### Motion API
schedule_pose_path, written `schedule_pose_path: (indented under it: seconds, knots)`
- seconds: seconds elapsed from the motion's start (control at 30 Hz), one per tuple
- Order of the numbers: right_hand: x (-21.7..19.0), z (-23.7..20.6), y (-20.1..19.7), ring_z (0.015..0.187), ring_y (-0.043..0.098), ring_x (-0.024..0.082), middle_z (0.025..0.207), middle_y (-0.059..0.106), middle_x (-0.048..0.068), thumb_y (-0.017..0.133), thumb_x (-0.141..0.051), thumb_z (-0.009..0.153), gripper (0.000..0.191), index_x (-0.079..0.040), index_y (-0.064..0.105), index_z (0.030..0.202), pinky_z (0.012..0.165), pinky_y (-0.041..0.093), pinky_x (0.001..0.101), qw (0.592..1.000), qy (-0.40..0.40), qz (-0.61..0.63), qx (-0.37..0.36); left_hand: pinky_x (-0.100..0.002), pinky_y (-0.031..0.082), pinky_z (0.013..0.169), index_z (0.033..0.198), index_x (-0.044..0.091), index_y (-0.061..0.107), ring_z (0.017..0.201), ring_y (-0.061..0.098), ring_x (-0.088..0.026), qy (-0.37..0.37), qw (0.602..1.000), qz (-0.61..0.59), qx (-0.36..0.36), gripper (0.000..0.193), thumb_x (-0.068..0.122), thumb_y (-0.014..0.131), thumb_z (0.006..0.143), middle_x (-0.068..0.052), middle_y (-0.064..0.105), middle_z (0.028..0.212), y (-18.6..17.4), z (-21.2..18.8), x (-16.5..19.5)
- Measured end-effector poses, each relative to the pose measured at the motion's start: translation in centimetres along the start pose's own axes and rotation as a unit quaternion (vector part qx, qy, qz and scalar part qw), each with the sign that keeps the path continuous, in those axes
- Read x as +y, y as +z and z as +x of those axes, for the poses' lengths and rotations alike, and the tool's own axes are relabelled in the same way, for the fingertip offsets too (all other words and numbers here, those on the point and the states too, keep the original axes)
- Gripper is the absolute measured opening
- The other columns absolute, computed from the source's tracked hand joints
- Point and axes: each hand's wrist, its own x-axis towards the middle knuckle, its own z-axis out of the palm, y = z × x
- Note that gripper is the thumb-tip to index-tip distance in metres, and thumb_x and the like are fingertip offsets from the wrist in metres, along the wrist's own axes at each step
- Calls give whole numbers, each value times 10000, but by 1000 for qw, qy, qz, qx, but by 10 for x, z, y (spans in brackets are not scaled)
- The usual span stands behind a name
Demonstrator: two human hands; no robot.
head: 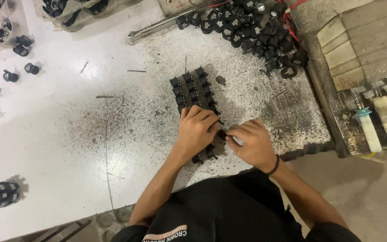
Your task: The person tests small black plastic motor components at a workbench using red probe leads, then gathers the parts from the table and egg-carton trays and arranges them into rows. The person then uses a blue soldering iron to solder wires on the lined-up components.
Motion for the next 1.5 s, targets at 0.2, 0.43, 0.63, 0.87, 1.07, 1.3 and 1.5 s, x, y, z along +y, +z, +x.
schedule_pose_path:
  seconds: [0.2,0.43,0.63,0.87,1.07,1.3,1.5]
  knots:
    - [10,21,2,637,657,175,708,723,31,804,-170,852,153,-106,732,734,804,501,386,998,-9,-34,-61,-417,445,873,898,109,757,964,615,-214,5,1000,-5,4,112,116,796,793,20,735,1008,4,-4,-1]
    - [89,78,-53,1079,598,192,1020,662,8,705,-60,916,201,-96,799,1090,1099,367,424,890,-98,-440,66,-414,440,922,925,109,760,1006,607,-202,39,998,38,15,120,108,799,812,21,737,1053,-6,-7,1]
    - [64,36,-37,987,645,235,1064,704,52,676,48,933,166,-42,759,1044,892,532,404,993,38,-109,37,-446,428,907,905,109,743,976,594,-220,32,999,-10,-24,165,178,825,780,0,710,990,-6,-17,11]
    - [40,17,-39,962,668,323,1061,683,130,668,35,784,360,25,751,1134,806,557,409,979,1,-203,11,-461,441,906,907,90,687,983,586,-258,40,999,29,-15,170,106,769,759,-52,669,992,4,-16,23]
    - [32,17,-42,824,679,248,928,690,96,722,-40,910,109,15,757,998,755,568,375,979,-26,-200,-42,-445,441,893,917,102,721,970,598,-232,40,999,25,-8,160,82,762,764,-7,698,1011,-2,-16,23]
    - [-16,-19,-6,744,698,263,833,724,94,777,-93,834,102,2,758,864,686,551,355,1000,-11,-4,-6,-415,438,874,888,107,752,944,608,-214,13,1000,-5,-12,125,91,790,770,26,733,1010,0,-20,18]
    - [-7,-11,-3,628,668,228,689,694,83,806,-190,828,174,-40,751,759,659,526,351,996,-11,-56,-64,-407,441,883,897,95,753,954,610,-209,20,1000,-2,-14,121,74,781,782,20,735,1015,6,-25,17]
